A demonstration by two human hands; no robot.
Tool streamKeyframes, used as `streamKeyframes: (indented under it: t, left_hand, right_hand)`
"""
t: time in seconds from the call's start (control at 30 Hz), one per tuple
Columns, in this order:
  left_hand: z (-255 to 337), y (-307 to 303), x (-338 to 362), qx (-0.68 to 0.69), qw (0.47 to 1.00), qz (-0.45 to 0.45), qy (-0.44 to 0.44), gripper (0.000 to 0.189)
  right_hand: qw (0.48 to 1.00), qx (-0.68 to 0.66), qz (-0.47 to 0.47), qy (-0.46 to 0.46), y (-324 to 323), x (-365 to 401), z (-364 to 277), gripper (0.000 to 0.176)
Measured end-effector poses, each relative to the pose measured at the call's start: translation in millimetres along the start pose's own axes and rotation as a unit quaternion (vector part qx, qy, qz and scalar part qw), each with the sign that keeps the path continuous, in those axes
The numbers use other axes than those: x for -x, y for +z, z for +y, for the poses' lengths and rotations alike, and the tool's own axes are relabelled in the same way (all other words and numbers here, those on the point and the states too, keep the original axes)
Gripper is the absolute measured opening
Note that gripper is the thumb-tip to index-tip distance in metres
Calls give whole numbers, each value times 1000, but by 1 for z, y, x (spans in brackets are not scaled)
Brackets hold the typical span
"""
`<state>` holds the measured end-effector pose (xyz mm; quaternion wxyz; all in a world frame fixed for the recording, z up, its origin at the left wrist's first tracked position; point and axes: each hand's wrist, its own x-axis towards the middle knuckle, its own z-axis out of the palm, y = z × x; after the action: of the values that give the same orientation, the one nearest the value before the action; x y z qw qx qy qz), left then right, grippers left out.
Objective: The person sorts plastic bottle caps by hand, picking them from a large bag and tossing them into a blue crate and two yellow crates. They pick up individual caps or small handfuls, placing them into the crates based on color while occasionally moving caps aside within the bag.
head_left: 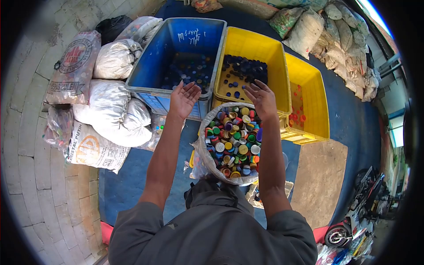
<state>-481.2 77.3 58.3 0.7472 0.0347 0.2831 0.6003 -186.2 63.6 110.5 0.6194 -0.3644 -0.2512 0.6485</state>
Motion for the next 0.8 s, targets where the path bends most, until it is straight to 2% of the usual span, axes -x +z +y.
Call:
streamKeyframes:
  t: [0.07, 0.17, 0.2, 0.23, 0.33, 0.37, 0.4, 0.47, 0.53, 0.63, 0.67, 0.77, 0.8]
  left_hand:
    - [-25, -4, 13, -47, 998, -17, 29, 41]
    - [-67, 2, 36, -197, 980, -25, 1, 47]
    - [-87, 7, 46, -291, 956, -18, 14, 43]
    - [-107, 14, 56, -359, 932, -45, 7, 36]
    - [-171, 24, 72, -582, 799, -108, 102, 32]
    - [-189, 27, 74, -627, 760, -120, 122, 35]
    - [-202, 38, 81, -687, 708, -114, 115, 53]
    - [-229, 53, 86, -738, 654, -85, 141, 64]
    - [-245, 66, 91, -794, 588, -62, 142, 75]
    - [-264, 61, 75, -829, 546, -36, 118, 71]
    - [-270, 52, 68, -810, 571, -27, 131, 65]
    - [-266, 56, 76, -718, 681, -32, 142, 63]
    - [-263, 60, 77, -695, 706, -26, 134, 54]
  right_hand:
    - [997, 64, 43, -11, -36, 31, -24, 53]
    - [975, 173, 127, -50, -85, 78, -35, 48]
    - [964, 213, 150, -46, -103, 92, -35, 47]
    - [952, 252, 171, -43, -119, 103, -33, 46]
    - [915, 346, 204, -50, -142, 138, -16, 41]
    - [908, 362, 205, -48, -150, 148, -8, 40]
    - [913, 348, 207, -44, -151, 158, -4, 39]
    - [917, 335, 209, -50, -156, 168, 7, 34]
    - [893, 394, 203, -79, -162, 174, 15, 32]
    - [877, 435, 187, -84, -164, 180, 17, 30]
    - [877, 441, 173, -84, -164, 181, 17, 30]
    - [884, 436, 147, -79, -162, 182, 20, 34]
    - [888, 432, 138, -80, -158, 182, 16, 34]
